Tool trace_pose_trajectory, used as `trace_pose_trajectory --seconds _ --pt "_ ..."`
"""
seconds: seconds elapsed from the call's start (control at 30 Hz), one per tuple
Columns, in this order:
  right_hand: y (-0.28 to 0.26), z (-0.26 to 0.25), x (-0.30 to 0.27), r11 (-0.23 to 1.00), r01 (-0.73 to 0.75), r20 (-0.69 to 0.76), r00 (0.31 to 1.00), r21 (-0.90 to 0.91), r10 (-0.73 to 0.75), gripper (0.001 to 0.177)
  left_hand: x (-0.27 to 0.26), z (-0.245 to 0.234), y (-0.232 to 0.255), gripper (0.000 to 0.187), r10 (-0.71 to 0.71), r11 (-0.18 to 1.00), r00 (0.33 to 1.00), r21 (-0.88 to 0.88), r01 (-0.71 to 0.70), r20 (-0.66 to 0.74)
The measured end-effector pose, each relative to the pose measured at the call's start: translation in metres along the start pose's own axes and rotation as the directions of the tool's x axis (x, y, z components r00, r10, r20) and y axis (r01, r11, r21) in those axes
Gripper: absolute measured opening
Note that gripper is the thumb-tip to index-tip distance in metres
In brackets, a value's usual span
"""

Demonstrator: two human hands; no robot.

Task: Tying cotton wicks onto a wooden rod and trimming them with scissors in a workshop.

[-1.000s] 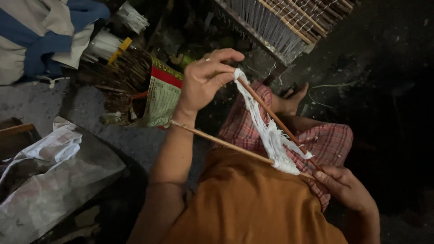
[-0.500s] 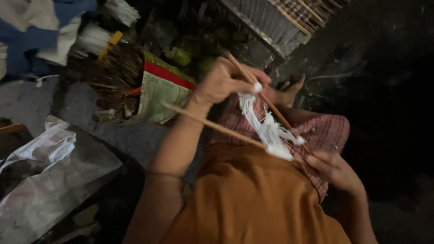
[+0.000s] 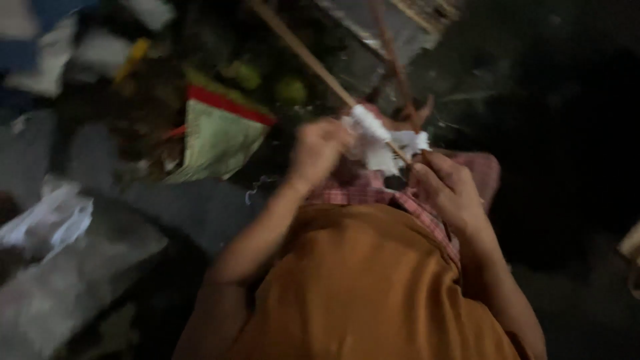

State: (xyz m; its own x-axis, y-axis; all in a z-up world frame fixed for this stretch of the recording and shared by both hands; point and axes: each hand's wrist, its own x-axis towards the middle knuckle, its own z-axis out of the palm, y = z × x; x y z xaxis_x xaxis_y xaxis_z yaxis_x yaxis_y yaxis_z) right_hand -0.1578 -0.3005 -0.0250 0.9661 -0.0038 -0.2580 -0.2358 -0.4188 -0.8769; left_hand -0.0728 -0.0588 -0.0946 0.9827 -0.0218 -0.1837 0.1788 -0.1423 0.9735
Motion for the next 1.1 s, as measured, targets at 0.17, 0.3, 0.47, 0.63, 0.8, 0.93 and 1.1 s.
trace_pose_trajectory --seconds 0.17,0.3,0.47,0.63,0.8,0.93,1.1 --pt "-0.016 0.025 0.005 0.991 0.104 0.041 0.994 -0.088 -0.101 0.023 -0.039 0.014 0.072 0.032 -0.041 0.998 0.993 0.051 0.036 0.109" --pt "-0.069 0.02 -0.002 0.997 -0.07 -0.15 0.986 -0.01 0.068 0.015 -0.011 0.022 0.028 0.02 0.02 0.908 1.0 -0.418 -0.015 0.008" --pt "-0.016 -0.024 -0.02 0.996 -0.075 -0.323 0.945 -0.04 0.058 0.016 0.063 -0.056 0.055 0.011 -0.07 0.905 0.986 -0.425 -0.002 -0.152" --pt "0.063 -0.048 -0.062 0.989 -0.117 -0.565 0.824 -0.091 0.045 0.024 0.169 -0.138 0.037 0.007 -0.105 0.764 0.931 -0.628 -0.149 -0.349" --pt "0.014 -0.027 -0.084 0.951 -0.24 -0.621 0.72 0.194 0.309 0.023 0.293 -0.194 -0.03 0.017 -0.103 0.667 0.92 -0.713 -0.218 -0.377" --pt "-0.016 -0.024 -0.094 0.913 -0.367 -0.615 0.683 0.176 0.393 0.023 0.347 -0.214 -0.042 0.019 -0.133 0.649 0.912 -0.73 -0.216 -0.389" --pt "0.029 -0.037 -0.103 0.939 -0.34 -0.65 0.7 0.059 0.294 0.02 0.357 -0.221 -0.034 0.024 -0.196 0.598 0.924 -0.787 -0.153 -0.329"
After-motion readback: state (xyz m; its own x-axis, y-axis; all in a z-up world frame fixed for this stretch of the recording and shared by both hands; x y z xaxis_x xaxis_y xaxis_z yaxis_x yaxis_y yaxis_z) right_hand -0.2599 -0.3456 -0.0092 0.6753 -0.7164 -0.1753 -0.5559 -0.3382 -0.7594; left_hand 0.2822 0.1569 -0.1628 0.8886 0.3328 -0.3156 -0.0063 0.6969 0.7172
